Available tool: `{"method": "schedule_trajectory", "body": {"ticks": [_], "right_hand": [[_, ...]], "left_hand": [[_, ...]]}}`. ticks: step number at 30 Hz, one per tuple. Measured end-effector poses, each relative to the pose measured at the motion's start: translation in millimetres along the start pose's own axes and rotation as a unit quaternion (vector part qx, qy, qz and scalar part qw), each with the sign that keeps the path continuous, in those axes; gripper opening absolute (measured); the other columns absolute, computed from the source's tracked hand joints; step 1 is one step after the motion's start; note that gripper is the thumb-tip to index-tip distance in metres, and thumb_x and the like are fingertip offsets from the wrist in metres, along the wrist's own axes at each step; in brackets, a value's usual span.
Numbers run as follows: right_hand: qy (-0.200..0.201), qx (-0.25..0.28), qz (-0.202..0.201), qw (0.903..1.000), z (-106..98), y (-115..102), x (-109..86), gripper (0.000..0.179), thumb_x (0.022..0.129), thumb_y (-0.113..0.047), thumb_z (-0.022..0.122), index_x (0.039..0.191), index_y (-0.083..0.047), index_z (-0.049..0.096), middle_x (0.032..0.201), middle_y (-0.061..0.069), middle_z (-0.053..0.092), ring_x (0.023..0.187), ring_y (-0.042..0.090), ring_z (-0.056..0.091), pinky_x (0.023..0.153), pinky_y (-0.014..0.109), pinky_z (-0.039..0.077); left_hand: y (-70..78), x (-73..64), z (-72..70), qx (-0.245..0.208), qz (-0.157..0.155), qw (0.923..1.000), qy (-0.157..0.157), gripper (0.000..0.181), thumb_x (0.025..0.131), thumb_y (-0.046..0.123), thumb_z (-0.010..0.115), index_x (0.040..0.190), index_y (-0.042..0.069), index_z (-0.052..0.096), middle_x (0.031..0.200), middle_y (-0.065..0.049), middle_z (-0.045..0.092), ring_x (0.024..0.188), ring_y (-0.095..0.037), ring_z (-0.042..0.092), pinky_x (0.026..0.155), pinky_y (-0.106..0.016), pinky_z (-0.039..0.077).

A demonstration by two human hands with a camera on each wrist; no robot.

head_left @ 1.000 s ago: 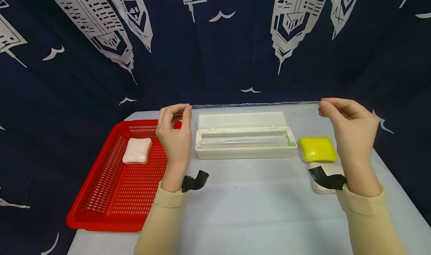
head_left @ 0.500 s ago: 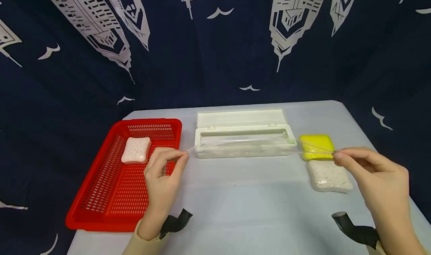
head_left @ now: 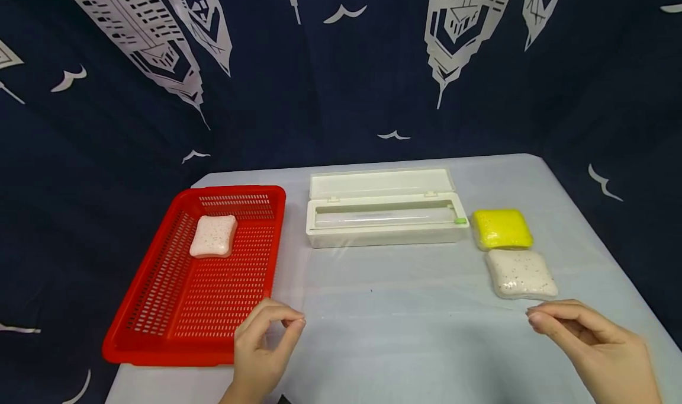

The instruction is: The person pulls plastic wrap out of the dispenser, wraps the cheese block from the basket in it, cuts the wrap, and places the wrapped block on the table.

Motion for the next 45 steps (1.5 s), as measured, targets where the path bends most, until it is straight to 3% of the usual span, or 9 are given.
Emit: {"method": "schedule_trajectory", "body": {"ticks": [4, 8, 15, 20, 23, 27, 35, 41, 45], "right_hand": [[-0.070, -0.005, 0.094, 0.9931, 13.6, 36.5, -9.9, 0.022, 0.088, -0.020, 0.075, 0.101, -0.003, 0.074, 0.080, -0.012, 0.073, 0.072, 0.006, 0.068, 0.063, 0.015, 0.052], [-0.131, -0.018, 0.174, 0.9757, 27.5, 66.7, -19.0, 0.032, 0.090, -0.034, 0.072, 0.103, -0.005, 0.074, 0.082, -0.007, 0.074, 0.074, 0.009, 0.067, 0.066, 0.019, 0.053], [-0.217, -0.066, 0.256, 0.9397, 55.4, 105.2, -22.5, 0.044, 0.087, -0.052, 0.069, 0.099, -0.010, 0.074, 0.078, -0.005, 0.070, 0.072, 0.011, 0.060, 0.067, 0.024, 0.046], [-0.243, -0.103, 0.231, 0.9363, 72.1, 112.7, -17.2, 0.046, 0.087, -0.054, 0.068, 0.095, -0.008, 0.072, 0.074, -0.004, 0.063, 0.070, 0.010, 0.052, 0.064, 0.024, 0.042], [-0.260, -0.105, 0.210, 0.9366, 82.4, 114.5, -16.5, 0.039, 0.090, -0.046, 0.067, 0.093, -0.007, 0.070, 0.073, -0.004, 0.060, 0.069, 0.009, 0.049, 0.062, 0.023, 0.040], [-0.271, -0.122, 0.188, 0.9362, 94.7, 119.1, -15.4, 0.037, 0.089, -0.044, 0.069, 0.091, -0.007, 0.069, 0.070, -0.004, 0.059, 0.069, 0.010, 0.049, 0.061, 0.024, 0.039], [-0.267, -0.177, 0.161, 0.9336, 106.9, 121.1, -9.2, 0.042, 0.087, -0.048, 0.070, 0.088, -0.005, 0.071, 0.066, -0.005, 0.058, 0.067, 0.013, 0.050, 0.059, 0.026, 0.040], [-0.250, -0.204, 0.139, 0.9361, 109.6, 116.2, -6.0, 0.041, 0.087, -0.048, 0.069, 0.085, -0.007, 0.070, 0.067, -0.005, 0.058, 0.068, 0.013, 0.049, 0.059, 0.027, 0.040], [-0.216, -0.214, 0.104, 0.9469, 110.2, 108.0, -3.7, 0.035, 0.088, -0.044, 0.069, 0.082, -0.009, 0.069, 0.069, -0.005, 0.060, 0.068, 0.012, 0.050, 0.058, 0.026, 0.040]], "left_hand": [[-2.9, -24.8, 0.9, 0.004, -0.023, 0.9995, -0.021, 0.012, 0.090, 0.005, 0.070, 0.084, -0.002, 0.063, 0.076, -0.008, 0.061, 0.070, -0.011, 0.055, 0.062, -0.020, 0.048], [-10.5, -46.0, 2.1, 0.013, -0.076, 0.9958, -0.049, 0.008, 0.087, 0.002, 0.072, 0.085, 0.002, 0.064, 0.076, -0.003, 0.062, 0.070, -0.008, 0.055, 0.063, -0.018, 0.048], [-38.9, -80.6, 11.2, 0.058, -0.174, 0.9743, -0.131, 0.018, 0.082, 0.001, 0.076, 0.086, 0.014, 0.064, 0.074, 0.008, 0.058, 0.067, -0.002, 0.053, 0.060, -0.016, 0.047], [-60.4, -99.7, 20.8, 0.099, -0.250, 0.9434, -0.193, 0.027, 0.080, 0.003, 0.078, 0.082, 0.024, 0.061, 0.072, 0.016, 0.053, 0.066, 0.004, 0.049, 0.058, -0.017, 0.047], [-66.6, -105.7, 24.9, 0.121, -0.261, 0.9331, -0.216, 0.032, 0.078, 0.003, 0.079, 0.080, 0.027, 0.058, 0.072, 0.020, 0.049, 0.066, 0.007, 0.047, 0.058, -0.015, 0.046], [-71.9, -108.6, 26.4, 0.136, -0.261, 0.9298, -0.221, 0.034, 0.076, -0.001, 0.078, 0.078, 0.025, 0.057, 0.071, 0.018, 0.048, 0.065, 0.007, 0.045, 0.056, -0.015, 0.044], [-87.6, -119.4, 28.4, 0.144, -0.332, 0.8889, -0.281, 0.022, 0.082, 0.006, 0.077, 0.078, 0.021, 0.062, 0.071, 0.014, 0.053, 0.065, 0.005, 0.046, 0.058, -0.016, 0.045], [-88.7, -120.8, 30.8, 0.168, -0.312, 0.8857, -0.300, 0.018, 0.082, 0.006, 0.077, 0.078, 0.019, 0.065, 0.071, 0.013, 0.055, 0.066, 0.006, 0.048, 0.059, -0.016, 0.046], [-88.7, -120.9, 32.8, 0.183, -0.327, 0.8732, -0.312, 0.015, 0.084, 0.008, 0.075, 0.079, 0.018, 0.065, 0.072, 0.014, 0.054, 0.067, 0.006, 0.047, 0.060, -0.016, 0.046]]}}
Point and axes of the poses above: each hand's wrist, its own x-axis towards the middle knuckle, its own z-axis out of the palm, y = z × x, the point moved 7 cm from there along x, towards the middle knuckle
